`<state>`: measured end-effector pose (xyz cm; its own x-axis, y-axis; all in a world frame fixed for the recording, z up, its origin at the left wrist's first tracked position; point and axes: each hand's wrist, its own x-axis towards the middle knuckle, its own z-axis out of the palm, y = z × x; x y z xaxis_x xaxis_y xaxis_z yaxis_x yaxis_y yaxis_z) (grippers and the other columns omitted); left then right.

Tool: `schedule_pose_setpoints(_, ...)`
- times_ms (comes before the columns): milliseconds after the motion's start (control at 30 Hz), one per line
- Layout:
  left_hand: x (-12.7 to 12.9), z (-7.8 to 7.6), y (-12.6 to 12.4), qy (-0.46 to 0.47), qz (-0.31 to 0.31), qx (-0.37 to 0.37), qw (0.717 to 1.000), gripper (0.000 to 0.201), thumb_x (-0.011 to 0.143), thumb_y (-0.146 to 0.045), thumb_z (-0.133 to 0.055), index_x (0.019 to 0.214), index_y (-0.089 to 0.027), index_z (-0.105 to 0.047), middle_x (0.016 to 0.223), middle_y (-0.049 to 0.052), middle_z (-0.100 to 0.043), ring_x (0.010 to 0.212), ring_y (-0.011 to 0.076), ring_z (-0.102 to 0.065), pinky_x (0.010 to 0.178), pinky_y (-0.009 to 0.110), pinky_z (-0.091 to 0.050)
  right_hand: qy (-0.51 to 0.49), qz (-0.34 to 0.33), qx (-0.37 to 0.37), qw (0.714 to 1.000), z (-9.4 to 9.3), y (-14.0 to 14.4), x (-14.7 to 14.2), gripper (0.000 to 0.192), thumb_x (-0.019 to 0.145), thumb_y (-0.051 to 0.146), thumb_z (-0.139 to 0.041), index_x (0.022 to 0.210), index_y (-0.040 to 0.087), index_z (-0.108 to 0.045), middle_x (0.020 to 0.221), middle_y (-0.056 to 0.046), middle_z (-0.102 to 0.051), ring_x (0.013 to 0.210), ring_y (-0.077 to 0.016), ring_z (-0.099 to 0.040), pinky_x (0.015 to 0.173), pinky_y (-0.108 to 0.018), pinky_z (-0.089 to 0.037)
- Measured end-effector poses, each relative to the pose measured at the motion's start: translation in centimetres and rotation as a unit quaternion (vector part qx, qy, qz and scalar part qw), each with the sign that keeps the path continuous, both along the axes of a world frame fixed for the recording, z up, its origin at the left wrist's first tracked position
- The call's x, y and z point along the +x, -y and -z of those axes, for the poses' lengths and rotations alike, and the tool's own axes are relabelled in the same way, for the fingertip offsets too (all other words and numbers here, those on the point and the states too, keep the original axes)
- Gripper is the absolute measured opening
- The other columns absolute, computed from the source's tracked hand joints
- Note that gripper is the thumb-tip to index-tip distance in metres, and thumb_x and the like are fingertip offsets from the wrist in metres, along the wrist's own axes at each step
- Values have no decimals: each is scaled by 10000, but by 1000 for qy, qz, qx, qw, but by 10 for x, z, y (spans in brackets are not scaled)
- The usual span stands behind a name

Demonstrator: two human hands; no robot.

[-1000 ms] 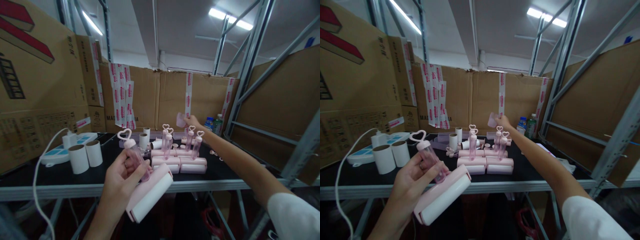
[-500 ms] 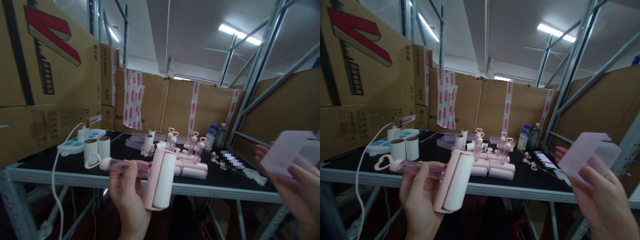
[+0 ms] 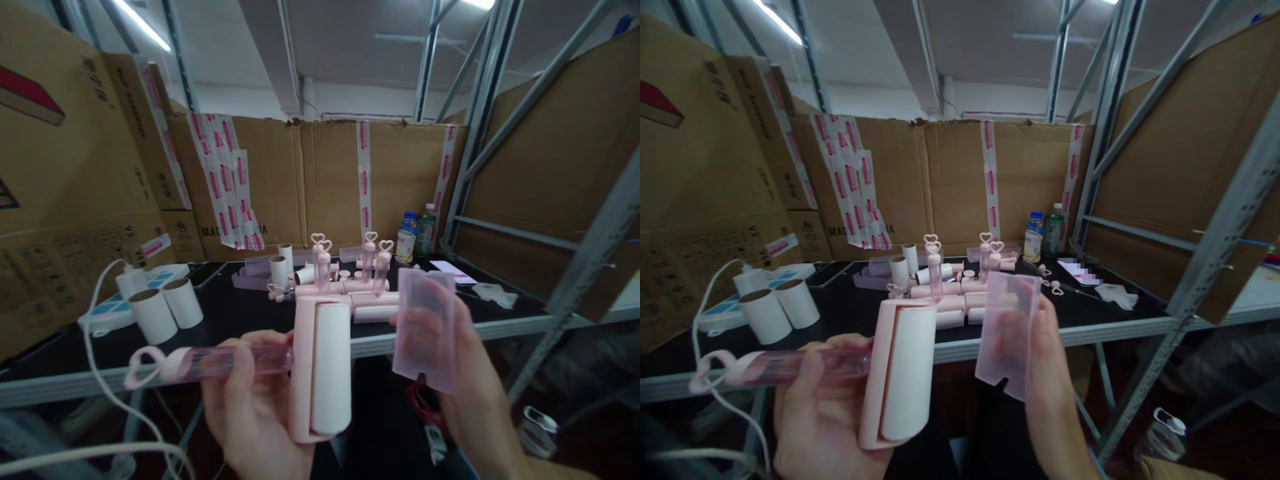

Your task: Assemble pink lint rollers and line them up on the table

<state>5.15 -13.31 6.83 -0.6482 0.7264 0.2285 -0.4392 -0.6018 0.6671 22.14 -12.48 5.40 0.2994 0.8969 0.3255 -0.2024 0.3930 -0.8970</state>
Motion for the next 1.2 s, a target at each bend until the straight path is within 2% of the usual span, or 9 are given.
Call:
schedule_pose_setpoints(100, 4, -2, 4, -5, -13, 9, 1000, 196, 1034, -267, -520, 856, -260, -599, 859, -26, -651, 833, 177, -637, 801, 320, -586, 90, -11, -10, 996, 18, -2, -23, 523, 1038, 632, -465, 1449, 310, -494, 1317, -65, -710, 1168, -258, -704, 958, -356, -596)
schedule_pose_setpoints(200, 8, -4, 4, -15, -59, 38, 997, 176, 996, -235, -561, 828, -251, -611, 820, -20, -653, 789, 184, -626, 802, 342, -596, 118, -69, -2, 991, 25, 2, -34, 523, 1047, 581, -502, 1486, 303, -442, 1413, -55, -666, 1296, -225, -641, 1074, -321, -533)
schedule_pose_setpoints(433, 11, -1, -4, -44, -84, 64, 993, 166, 968, -163, -509, 832, -222, -583, 788, -20, -663, 744, 163, -624, 741, 284, -574, 151, -80, 13, 985, 26, 8, -36, 550, 1066, 552, -472, 1545, 286, -421, 1495, -39, -618, 1408, -228, -561, 1042, -291, -550)
schedule_pose_setpoints(533, 15, 5, -4, -66, -88, 65, 992, 152, 966, -170, -527, 831, -220, -577, 791, -13, -669, 755, 158, -627, 716, 263, -552, 156, -41, -22, 987, 35, 14, -47, 578, 1069, 559, -447, 1558, 250, -453, 1428, -65, -670, 1351, -267, -619, 1026, -329, -566)
schedule_pose_setpoints(633, 20, 12, -1, -89, -97, 70, 989, 108, 971, -186, -544, 878, -232, -574, 820, -9, -672, 774, 179, -640, 753, 313, -575, 150, -10, -66, 986, 45, 22, -60, 632, 1086, 560, -371, 1595, 188, -413, 1349, -108, -720, 1248, -283, -694, 957, -331, -592)
schedule_pose_setpoints(767, 23, 18, -1, -124, -105, 95, 982, 46, 957, -237, -598, 941, -245, -555, 859, -2, -671, 795, 202, -642, 809, 379, -590, 167, -15, -45, 985, 49, 25, -65, 670, 1085, 572, -350, 1631, 183, -349, 1289, -105, -747, 1127, -285, -744, 879, -335, -600)
schedule_pose_setpoints(1000, 14, 14, -4, -79, -48, 67, 993, 140, 1001, -160, -492, 922, -241, -574, 846, -9, -669, 818, 170, -630, 768, 275, -569, 180, 5, -14, 984, 46, 19, -59, 619, 1073, 553, -411, 1603, 236, -381, 1293, -78, -743, 1154, -280, -725, 895, -317, -577)
schedule_pose_setpoints(1100, 12, 10, -2, -69, -53, 62, 994, 211, 1021, -161, -458, 868, -232, -584, 824, -14, -656, 799, 159, -637, 754, 257, -564, 178, -15, -2, 984, 47, 19, -57, 614, 1054, 582, -453, 1570, 253, -404, 1354, -66, -718, 1213, -270, -696, 893, -291, -563)
schedule_pose_setpoints(1200, 11, 9, 1, -60, -66, 72, 993, 247, 1017, -147, -449, 839, -221, -604, 810, -10, -653, 795, 154, -645, 749, 244, -565, 172, -17, 7, 985, 47, 19, -56, 647, 1043, 601, -469, 1572, 237, -389, 1291, -78, -741, 1241, -281, -678, 863, -289, -560)
